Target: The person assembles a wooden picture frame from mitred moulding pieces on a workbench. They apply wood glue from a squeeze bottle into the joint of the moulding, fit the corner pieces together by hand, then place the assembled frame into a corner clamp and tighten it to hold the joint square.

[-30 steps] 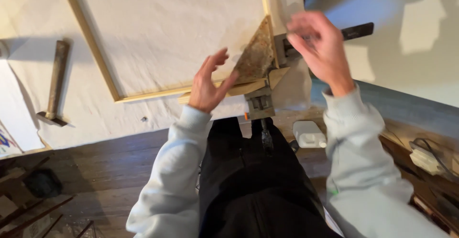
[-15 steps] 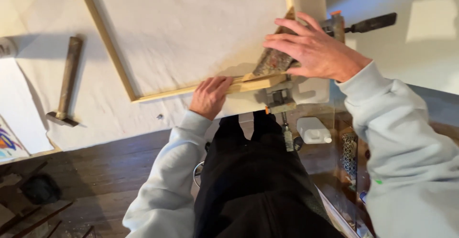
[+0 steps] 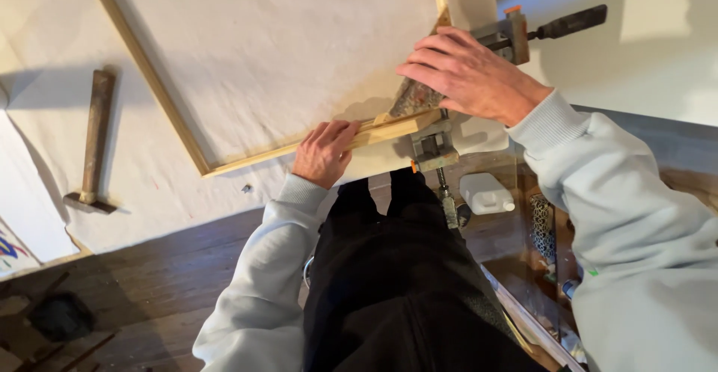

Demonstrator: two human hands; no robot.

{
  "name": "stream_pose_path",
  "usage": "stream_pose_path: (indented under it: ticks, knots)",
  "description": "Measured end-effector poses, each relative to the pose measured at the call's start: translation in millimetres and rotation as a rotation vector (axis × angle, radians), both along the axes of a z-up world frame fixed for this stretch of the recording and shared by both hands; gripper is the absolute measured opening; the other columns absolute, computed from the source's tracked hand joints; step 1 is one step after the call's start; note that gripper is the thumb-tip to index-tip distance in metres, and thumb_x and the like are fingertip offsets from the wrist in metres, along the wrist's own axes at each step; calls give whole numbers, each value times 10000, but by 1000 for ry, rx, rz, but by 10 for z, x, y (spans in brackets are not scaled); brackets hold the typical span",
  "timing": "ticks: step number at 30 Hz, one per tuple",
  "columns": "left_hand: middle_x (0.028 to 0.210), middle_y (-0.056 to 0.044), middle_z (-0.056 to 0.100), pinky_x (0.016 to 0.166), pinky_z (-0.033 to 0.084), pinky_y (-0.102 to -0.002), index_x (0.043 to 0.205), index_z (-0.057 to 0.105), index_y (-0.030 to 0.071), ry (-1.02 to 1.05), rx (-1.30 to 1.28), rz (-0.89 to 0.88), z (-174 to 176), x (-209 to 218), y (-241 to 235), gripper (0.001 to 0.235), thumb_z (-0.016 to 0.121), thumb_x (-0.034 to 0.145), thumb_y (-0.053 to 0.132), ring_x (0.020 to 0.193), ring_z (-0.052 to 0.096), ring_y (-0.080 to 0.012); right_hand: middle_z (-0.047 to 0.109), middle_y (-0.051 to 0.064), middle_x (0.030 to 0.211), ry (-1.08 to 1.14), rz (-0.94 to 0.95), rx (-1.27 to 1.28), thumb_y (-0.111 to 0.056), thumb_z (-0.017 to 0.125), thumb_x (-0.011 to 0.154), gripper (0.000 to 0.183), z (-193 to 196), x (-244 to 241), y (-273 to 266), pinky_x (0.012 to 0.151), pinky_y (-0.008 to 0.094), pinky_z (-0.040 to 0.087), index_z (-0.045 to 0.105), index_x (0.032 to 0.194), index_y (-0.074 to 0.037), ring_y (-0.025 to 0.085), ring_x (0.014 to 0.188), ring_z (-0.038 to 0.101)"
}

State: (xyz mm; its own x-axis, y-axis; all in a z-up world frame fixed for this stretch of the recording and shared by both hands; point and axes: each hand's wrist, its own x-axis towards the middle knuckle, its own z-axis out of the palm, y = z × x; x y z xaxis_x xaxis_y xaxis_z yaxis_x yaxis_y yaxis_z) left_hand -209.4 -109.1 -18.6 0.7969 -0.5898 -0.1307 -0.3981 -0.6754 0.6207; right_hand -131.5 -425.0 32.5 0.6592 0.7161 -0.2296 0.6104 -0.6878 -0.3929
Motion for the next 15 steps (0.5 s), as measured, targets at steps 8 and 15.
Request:
stream_pose_path:
  ticks: [8, 15]
  knots:
    - [1282, -123, 633, 998, 482, -451, 1328, 613, 73, -138, -101, -62, 311, 27, -25, 533, 737, 811, 39, 1159, 617, -341, 602, 143, 1454, 27, -517, 348, -137, 855, 811, 692, 264, -595, -465, 1146, 425, 455, 584, 1442, -53, 287, 1332, 563]
    - [1266, -59, 649, 955, 483, -427, 1281, 699, 129, -162, -96, -146, 285, -7, -70, 482, 707, 818, -7, 1109, 641, -257, 752, 81, 1107, 427, -1337, 607, -147, 686, 1015, 312, -312, -2372, -341, 896, 315, 576, 645, 1308, -45, 176, 994, 716]
